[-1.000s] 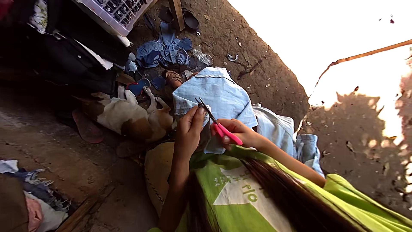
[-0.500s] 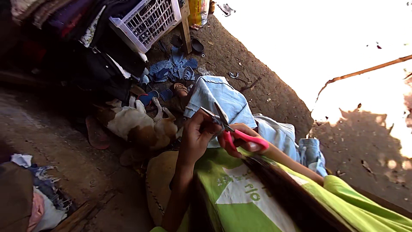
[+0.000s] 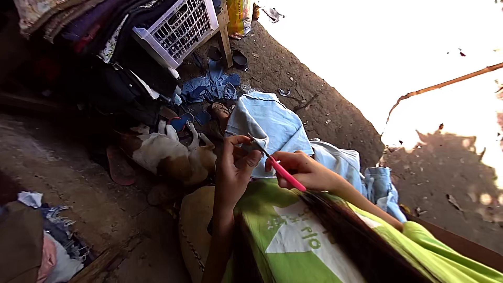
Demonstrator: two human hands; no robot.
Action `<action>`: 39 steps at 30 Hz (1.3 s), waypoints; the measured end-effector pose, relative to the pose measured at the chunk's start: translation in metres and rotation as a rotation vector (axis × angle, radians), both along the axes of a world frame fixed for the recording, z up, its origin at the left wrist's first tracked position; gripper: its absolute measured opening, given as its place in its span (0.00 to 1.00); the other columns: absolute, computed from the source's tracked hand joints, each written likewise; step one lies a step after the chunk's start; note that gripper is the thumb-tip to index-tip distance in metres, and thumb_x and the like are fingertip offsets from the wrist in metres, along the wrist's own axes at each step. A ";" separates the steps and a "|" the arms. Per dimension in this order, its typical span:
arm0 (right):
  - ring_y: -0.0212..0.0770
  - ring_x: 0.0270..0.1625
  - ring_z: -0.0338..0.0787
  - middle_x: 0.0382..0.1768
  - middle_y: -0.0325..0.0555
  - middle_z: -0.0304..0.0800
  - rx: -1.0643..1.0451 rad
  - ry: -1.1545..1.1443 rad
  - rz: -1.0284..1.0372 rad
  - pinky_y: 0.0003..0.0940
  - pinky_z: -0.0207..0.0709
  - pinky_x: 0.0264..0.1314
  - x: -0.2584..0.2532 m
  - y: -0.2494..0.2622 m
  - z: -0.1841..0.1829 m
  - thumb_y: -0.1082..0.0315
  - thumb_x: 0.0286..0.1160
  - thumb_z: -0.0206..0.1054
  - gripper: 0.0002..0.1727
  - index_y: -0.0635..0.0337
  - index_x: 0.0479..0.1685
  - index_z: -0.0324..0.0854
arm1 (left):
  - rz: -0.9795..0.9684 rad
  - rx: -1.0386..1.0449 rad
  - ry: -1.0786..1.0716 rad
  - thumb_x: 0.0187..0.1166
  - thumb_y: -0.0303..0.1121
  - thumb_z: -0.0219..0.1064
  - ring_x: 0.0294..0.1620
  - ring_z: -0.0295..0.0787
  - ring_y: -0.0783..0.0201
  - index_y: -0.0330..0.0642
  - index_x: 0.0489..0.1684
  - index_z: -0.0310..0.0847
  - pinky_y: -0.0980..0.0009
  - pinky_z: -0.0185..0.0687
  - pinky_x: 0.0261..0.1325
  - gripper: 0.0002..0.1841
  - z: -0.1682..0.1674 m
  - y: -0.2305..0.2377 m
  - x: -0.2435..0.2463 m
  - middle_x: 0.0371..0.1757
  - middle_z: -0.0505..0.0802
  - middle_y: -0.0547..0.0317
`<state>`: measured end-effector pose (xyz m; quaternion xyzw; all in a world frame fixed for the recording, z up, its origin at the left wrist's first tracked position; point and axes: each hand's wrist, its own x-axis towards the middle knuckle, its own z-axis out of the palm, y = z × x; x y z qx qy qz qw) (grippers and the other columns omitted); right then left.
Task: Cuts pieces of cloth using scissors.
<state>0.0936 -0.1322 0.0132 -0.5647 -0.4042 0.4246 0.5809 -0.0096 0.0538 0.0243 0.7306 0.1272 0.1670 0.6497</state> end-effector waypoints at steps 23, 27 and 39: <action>0.12 0.25 0.78 0.24 0.23 0.80 0.250 0.350 -0.048 0.10 0.72 0.29 -0.023 -0.011 -0.015 0.41 0.82 0.62 0.27 0.60 0.53 0.78 | -0.082 -0.121 0.062 0.87 0.30 0.55 0.19 0.71 0.88 0.48 0.29 0.73 0.91 0.67 0.24 0.12 0.021 -0.029 0.014 0.20 0.78 0.77; 0.09 0.24 0.73 0.21 0.22 0.77 0.237 0.271 -0.039 0.07 0.67 0.27 -0.023 -0.015 -0.017 0.48 0.84 0.63 0.23 0.63 0.54 0.78 | -0.061 -0.164 0.058 0.86 0.29 0.55 0.20 0.72 0.89 0.51 0.26 0.75 0.92 0.68 0.24 0.13 0.026 -0.026 0.012 0.19 0.78 0.79; 0.07 0.24 0.69 0.21 0.25 0.76 0.258 0.123 -0.098 0.05 0.62 0.28 -0.022 -0.011 -0.024 0.50 0.83 0.64 0.23 0.66 0.51 0.79 | -0.085 -0.375 0.111 0.84 0.30 0.57 0.17 0.71 0.87 0.55 0.19 0.79 0.90 0.66 0.22 0.17 0.031 -0.016 0.008 0.15 0.78 0.79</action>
